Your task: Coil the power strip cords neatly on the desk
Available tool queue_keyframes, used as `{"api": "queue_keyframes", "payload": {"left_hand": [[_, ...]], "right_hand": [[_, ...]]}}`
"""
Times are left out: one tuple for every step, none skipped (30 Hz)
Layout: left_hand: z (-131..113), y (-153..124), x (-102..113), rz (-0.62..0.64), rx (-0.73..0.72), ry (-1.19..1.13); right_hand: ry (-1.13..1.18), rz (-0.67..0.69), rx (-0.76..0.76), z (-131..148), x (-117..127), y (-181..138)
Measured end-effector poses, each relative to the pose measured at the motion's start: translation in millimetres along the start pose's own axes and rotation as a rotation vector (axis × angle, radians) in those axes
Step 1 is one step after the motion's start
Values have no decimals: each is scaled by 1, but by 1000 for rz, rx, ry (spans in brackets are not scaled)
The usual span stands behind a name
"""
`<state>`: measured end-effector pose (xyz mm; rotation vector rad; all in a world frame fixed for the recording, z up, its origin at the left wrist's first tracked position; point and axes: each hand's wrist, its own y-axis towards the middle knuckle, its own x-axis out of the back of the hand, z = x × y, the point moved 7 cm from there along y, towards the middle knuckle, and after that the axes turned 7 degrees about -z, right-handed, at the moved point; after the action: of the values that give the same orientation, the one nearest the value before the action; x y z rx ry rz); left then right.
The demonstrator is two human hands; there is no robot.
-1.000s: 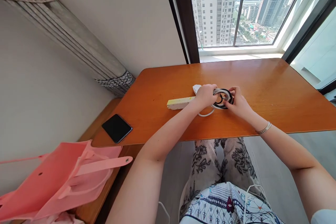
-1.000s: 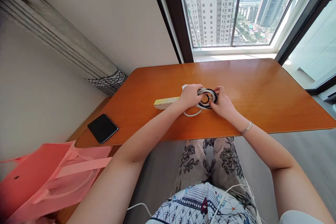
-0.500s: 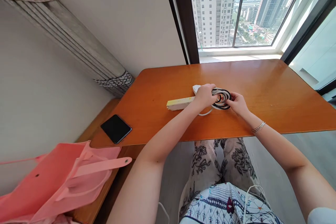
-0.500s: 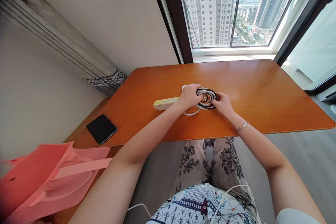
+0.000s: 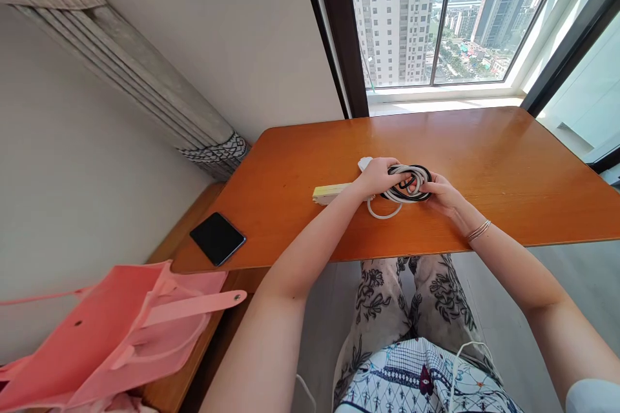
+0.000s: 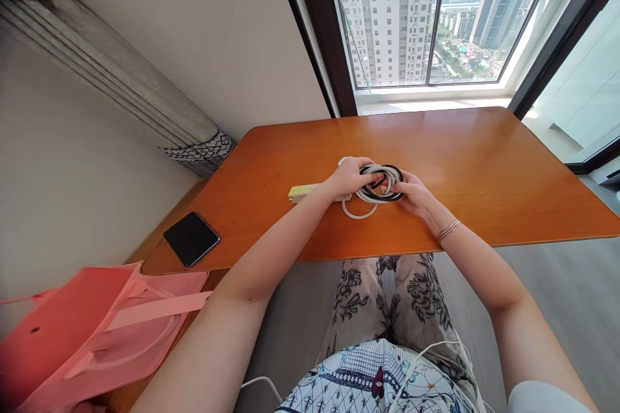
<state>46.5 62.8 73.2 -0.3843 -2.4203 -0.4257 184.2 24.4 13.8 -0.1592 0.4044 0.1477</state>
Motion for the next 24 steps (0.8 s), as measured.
{"api": "queue_keyframes", "payload": {"left_hand": [[1,-1,-1,19,11,-43],[2,-2,-2,29,24,-85],[4,-2,-3,28,40,-122],[6,-2,-4,20,58,-154],[9,-3,-4,6,76,-180],[11,-2,-5,-10,92,-203],[13,-2,-5,-22,106,-219],[15,-1,-6,-28,118,-231],[18,-1,-8,-28,134,-237],[21,0,-9,-24,157,-238],[24,1,-11,-19,185,-237],[27,1,-12,-15,216,-237],[29,2,-14,-13,242,-240],[31,2,-14,-17,256,-244],[31,3,-14,-23,257,-248],[30,3,-14,-33,252,-250],[30,3,-13,-40,248,-249],[29,3,-12,-44,250,-247],[29,3,-12,-43,255,-244],[29,3,-12,-38,264,-241],[29,2,-11,-33,270,-238],[29,2,-11,-27,272,-234],[28,2,-11,-25,272,-230],[27,2,-10,-26,273,-226]], "right_hand": [[-9,12,4,1,-1,-1],[-23,23,14,3,-1,-2],[-43,35,28,5,-1,-3],[-69,48,46,7,-2,-3],[-104,60,67,9,-2,-3],[-154,71,91,12,-1,-2],[-223,81,115,15,-1,-2],[-314,85,145,19,1,-2],[-429,77,188,24,2,-1],[-566,54,254,30,4,-2],[-716,23,348,38,5,-3],[-872,-6,466,47,3,-6],[-1024,-16,600,56,-2,-10],[-1167,5,735,61,-10,-16],[-1297,58,854,63,-20,-22],[-1411,133,947,62,-29,-27],[-1509,210,1013,60,-37,-30],[-1588,278,1057,58,-44,-33],[-1649,329,1086,57,-48,-34],[-1692,369,1107,56,-51,-34],[-1721,407,1124,55,-53,-34],[-1739,444,1136,55,-54,-33],[-1750,475,1142,54,-55,-33],[-1755,493,1142,53,-54,-31]]}}
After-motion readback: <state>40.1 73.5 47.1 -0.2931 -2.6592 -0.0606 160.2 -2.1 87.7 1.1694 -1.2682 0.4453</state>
